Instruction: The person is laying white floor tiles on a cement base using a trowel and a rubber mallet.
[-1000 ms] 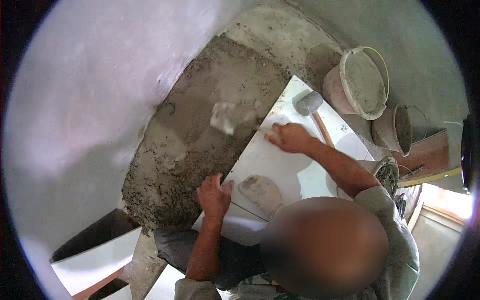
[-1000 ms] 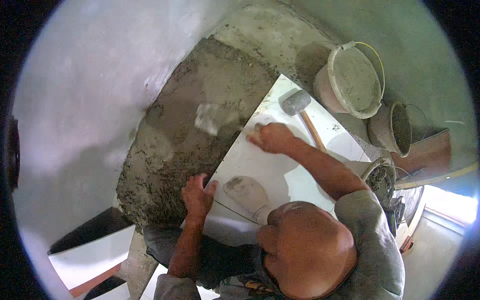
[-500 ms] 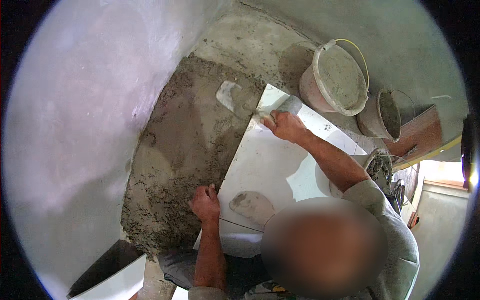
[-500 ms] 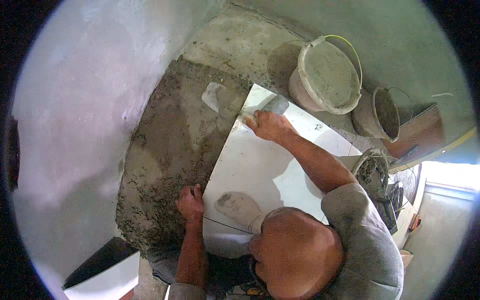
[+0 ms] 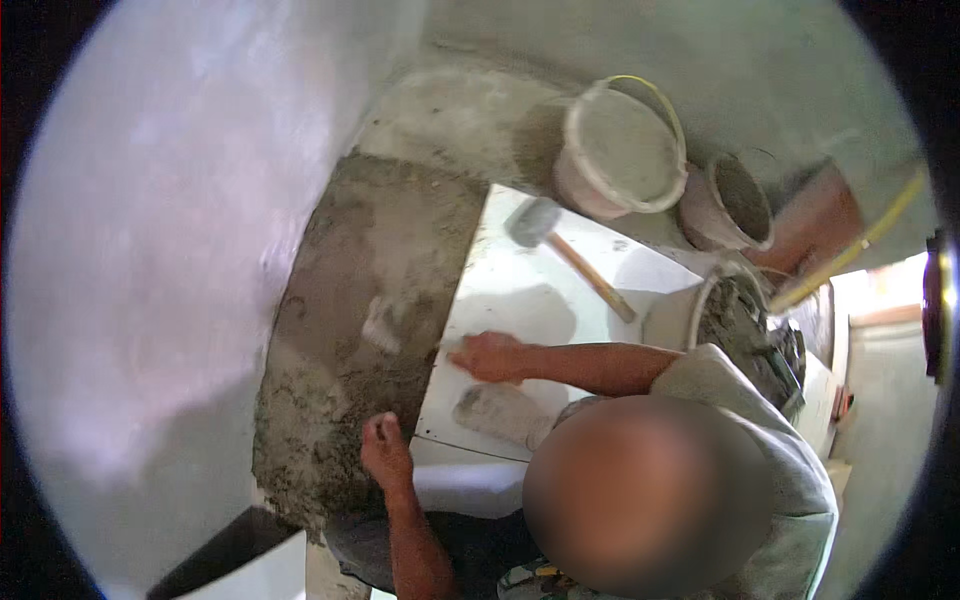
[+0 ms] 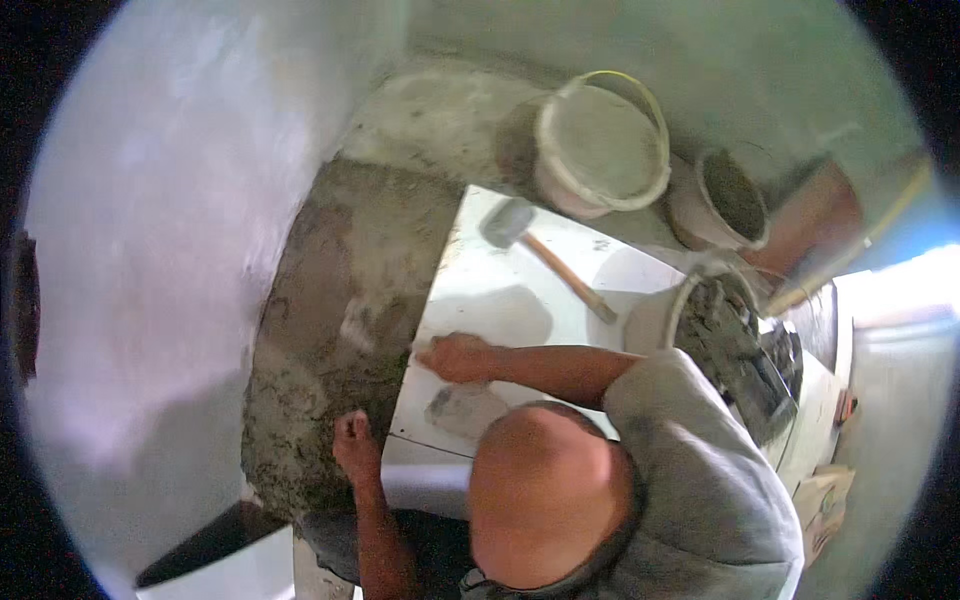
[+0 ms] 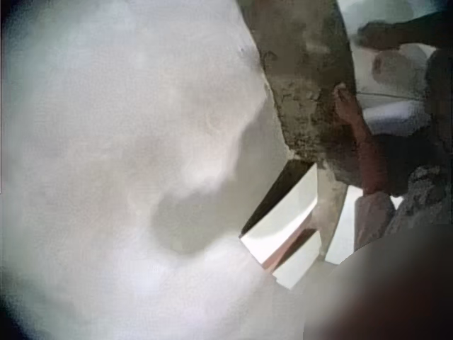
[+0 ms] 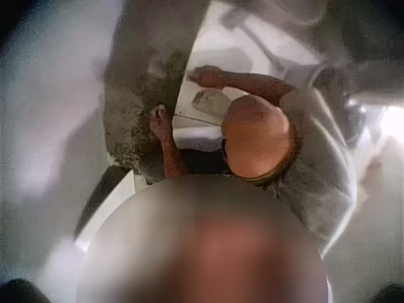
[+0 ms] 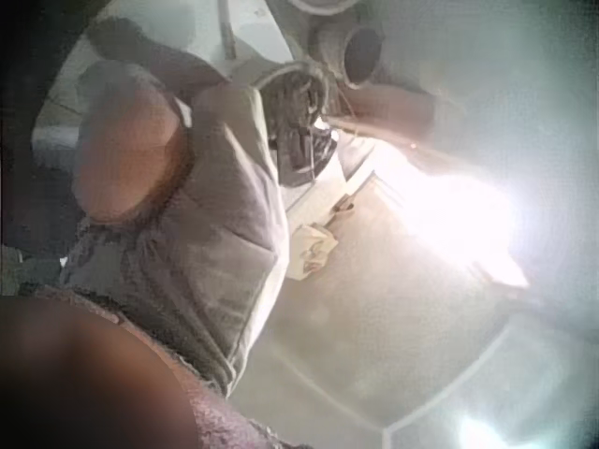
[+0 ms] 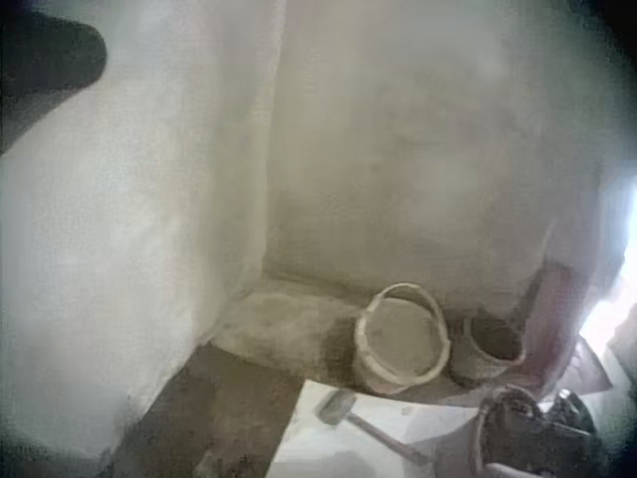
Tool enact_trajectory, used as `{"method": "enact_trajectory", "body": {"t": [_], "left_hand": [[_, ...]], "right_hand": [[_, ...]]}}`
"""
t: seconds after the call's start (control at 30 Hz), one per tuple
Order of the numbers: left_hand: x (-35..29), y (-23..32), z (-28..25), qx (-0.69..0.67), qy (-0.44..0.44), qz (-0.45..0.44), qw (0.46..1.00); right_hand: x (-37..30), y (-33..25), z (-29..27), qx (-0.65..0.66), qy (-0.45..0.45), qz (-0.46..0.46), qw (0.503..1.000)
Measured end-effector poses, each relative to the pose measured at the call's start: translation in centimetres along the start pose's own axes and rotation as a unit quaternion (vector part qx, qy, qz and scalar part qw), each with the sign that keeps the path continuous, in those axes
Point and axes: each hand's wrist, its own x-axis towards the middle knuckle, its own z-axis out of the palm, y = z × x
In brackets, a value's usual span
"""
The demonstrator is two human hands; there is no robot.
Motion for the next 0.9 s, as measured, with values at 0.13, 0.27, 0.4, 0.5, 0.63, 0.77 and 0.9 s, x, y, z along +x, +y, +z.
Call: {"method": "enact_trajectory", "body": {"t": [0.13,0.27,0.4,0.5,0.63,0.77,0.9], "left_hand": [[-0.2,-0.7,-1.1,-0.085,-0.028,-0.046,0.995],[0.7,-2.0,-2.2,0.014,-0.067,-0.026,0.997],[1.4,-1.7,-0.2,-0.111,-0.073,-0.064,0.989],[1.0,-0.5,0.6,-0.145,-0.101,-0.036,0.984],[1.0,-0.5,1.2,-0.128,-0.107,-0.008,0.986],[1.2,-1.0,0.7,-0.13,-0.125,-0.034,0.983],[1.4,-1.7,1.1,-0.128,-0.147,-0.018,0.981]], "right_hand": [[1.0,0.4,1.5,0.047,-0.006,-0.006,0.999],[-9.5,-2.9,-6.6,0.2,0.141,0.165,0.955],[-24.2,-2.4,-9.2,0.184,0.277,0.266,0.905],[-34.8,-3.8,-7.3,0.177,0.341,0.363,0.849],[-44.6,-7.9,-3.1,0.119,0.271,0.569,0.768],[-46.2,-13.4,-4.2,0.105,0.152,0.688,0.701],[-47.3,-14.7,-4.0,0.043,0.095,0.702,0.705]]}}
